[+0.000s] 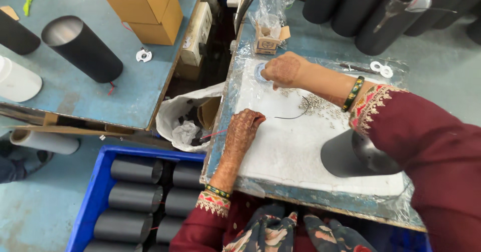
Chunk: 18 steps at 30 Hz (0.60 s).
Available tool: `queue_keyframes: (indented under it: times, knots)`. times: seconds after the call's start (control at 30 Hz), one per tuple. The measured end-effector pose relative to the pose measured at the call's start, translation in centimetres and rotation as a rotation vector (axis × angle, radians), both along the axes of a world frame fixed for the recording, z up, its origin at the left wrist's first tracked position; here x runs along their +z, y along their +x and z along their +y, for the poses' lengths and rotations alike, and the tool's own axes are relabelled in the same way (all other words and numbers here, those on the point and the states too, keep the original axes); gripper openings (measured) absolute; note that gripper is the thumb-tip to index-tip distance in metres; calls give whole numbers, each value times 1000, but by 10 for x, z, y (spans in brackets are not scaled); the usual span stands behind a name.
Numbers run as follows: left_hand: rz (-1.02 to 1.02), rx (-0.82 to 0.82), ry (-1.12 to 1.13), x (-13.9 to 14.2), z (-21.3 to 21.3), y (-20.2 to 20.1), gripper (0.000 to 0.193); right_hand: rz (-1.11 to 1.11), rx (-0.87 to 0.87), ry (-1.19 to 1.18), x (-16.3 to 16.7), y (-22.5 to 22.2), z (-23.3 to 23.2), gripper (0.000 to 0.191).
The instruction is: The person assembles lamp fixtures at a workbench. They use a green electric screwdriver to drive screws securing an LED bulb and wires into a metal dome base, thread the red and black wires through the base, place a black cylindrical shade over the dome, and set the finished lamp into a blue crate with other completed units.
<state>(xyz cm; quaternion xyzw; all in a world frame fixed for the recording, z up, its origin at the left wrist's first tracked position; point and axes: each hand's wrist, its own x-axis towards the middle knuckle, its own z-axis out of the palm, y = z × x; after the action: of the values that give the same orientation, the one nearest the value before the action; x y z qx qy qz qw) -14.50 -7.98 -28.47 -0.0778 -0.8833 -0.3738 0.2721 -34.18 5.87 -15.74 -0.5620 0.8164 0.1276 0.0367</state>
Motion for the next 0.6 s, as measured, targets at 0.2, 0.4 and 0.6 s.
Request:
queue_keyframes:
  times: [0.2,0.4,0.6]
  knots:
    - [-35,17,23,6,-5,-7,13,-38,2,-199,-22,-22,-3,14]
    - [-48,11,13,8,-4,-8,13,-29,-85,-324,-31,-30,-6,14]
    - [-80,30,15,8,-6,-10,13,25,-86,-303,-35,-36,-12,17]
